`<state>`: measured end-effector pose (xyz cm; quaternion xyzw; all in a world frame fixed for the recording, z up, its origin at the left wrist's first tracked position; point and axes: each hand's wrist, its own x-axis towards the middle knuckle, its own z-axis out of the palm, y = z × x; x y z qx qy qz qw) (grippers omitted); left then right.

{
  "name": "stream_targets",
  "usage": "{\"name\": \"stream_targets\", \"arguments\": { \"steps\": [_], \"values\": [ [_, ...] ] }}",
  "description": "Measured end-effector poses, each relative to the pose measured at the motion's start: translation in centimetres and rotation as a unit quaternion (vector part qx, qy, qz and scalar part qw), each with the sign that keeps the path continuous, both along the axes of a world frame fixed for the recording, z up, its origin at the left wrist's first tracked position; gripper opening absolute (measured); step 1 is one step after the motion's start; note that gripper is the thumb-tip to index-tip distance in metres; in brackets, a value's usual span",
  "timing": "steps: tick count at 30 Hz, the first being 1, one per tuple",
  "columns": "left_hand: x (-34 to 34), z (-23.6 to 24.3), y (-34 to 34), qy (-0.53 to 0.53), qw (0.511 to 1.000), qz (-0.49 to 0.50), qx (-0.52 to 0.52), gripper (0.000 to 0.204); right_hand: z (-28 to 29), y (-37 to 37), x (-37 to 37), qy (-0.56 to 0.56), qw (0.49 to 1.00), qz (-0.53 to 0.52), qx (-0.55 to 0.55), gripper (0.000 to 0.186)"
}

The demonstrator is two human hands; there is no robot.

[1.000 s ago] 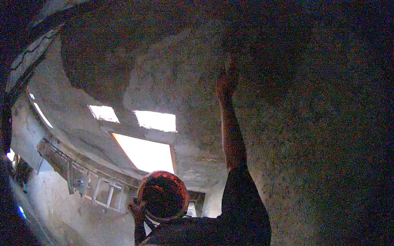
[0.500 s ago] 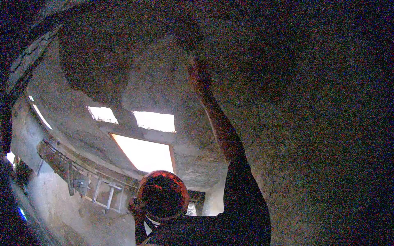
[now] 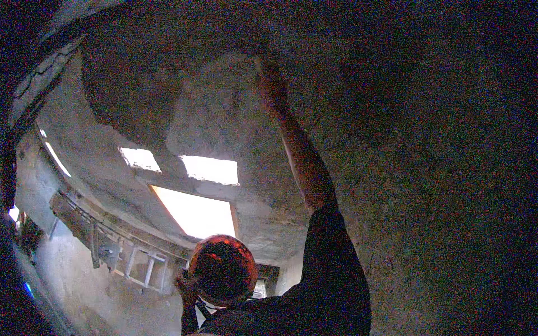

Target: The person repeatedly scoops plaster from a bowl with a trowel and applies it onto the wall.

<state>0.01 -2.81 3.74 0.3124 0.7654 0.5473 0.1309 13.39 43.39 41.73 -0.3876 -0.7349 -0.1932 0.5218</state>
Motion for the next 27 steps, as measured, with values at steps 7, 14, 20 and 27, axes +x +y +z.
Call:
{"name": "stream_targets", "arguments": {
  "steps": [7, 14, 20, 27],
  "values": [
    [-0.2, -0.1, 0.1, 0.054, 0.997, 0.015, -0.051, 0.028, -0.5, -1.5, 1.1, -0.003, 0.991, 0.133, -0.022, 0.049],
    [0.8, 3.2, -0.7, -0.038, 0.999, -0.001, -0.018, 0.030, 2.4, -3.0, 1.4, 0.153, 0.987, 0.034, -0.020, 0.050],
    [-1.0, -3.7, -1.0, -0.012, 1.000, -0.007, 0.011, 0.030, 0.7, -3.5, -1.1, -0.051, 0.974, 0.199, -0.096, 0.048],
    [0.5, 2.0, -0.7, -0.024, 1.000, 0.001, -0.016, 0.027, -2.1, -5.4, 3.6, -0.028, 0.996, 0.062, -0.057, 0.048]
  ]
}}
